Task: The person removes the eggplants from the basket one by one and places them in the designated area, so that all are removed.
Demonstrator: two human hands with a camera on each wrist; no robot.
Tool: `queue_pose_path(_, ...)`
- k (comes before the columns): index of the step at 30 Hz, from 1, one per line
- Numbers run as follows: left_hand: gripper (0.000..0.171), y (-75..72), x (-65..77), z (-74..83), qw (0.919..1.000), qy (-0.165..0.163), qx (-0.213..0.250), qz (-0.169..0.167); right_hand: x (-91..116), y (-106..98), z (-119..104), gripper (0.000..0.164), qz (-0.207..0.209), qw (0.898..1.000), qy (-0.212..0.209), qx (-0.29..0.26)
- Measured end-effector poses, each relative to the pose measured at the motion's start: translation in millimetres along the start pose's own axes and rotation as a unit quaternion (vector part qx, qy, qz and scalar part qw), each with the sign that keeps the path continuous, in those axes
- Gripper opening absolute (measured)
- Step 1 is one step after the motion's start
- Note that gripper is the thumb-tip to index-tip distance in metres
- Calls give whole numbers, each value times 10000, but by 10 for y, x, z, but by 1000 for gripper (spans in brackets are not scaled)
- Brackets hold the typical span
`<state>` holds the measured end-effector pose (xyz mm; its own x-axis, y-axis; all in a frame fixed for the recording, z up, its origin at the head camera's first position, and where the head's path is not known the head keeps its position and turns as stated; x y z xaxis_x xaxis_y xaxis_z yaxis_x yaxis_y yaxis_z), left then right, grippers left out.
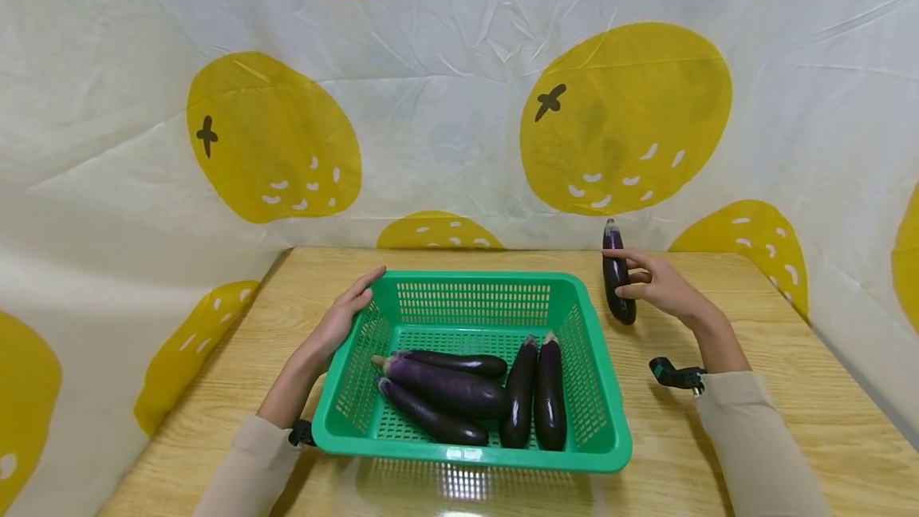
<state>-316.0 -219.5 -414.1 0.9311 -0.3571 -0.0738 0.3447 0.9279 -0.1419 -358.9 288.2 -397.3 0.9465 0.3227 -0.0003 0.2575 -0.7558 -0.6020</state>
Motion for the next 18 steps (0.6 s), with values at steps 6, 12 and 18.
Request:
queue_pose_path(6,52,-1,7,-9,10000,-41,36,5,-34,20,110,63,11,9998,144,143)
queue_pose_path(12,52,2,2,-12,10000,-10,17,-7,-42,44,224,59,51,9995,235,191)
queue_pose_path(18,52,-2,0,-4,10000,15,-9,-4,-58,54,239,61,-1,9997,221,64)
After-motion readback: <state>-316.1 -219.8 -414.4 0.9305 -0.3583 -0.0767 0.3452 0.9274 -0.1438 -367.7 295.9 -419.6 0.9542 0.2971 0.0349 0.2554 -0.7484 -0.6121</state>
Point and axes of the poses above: each hand's wrist, its own x-axis away from the middle knuckle, its own y-axis out of the palm, z = x × y, the point moved 5 cm from there along -x, towards the middle knuckle, and after that the axes turned 6 degrees about y, right-handed, at the moved point
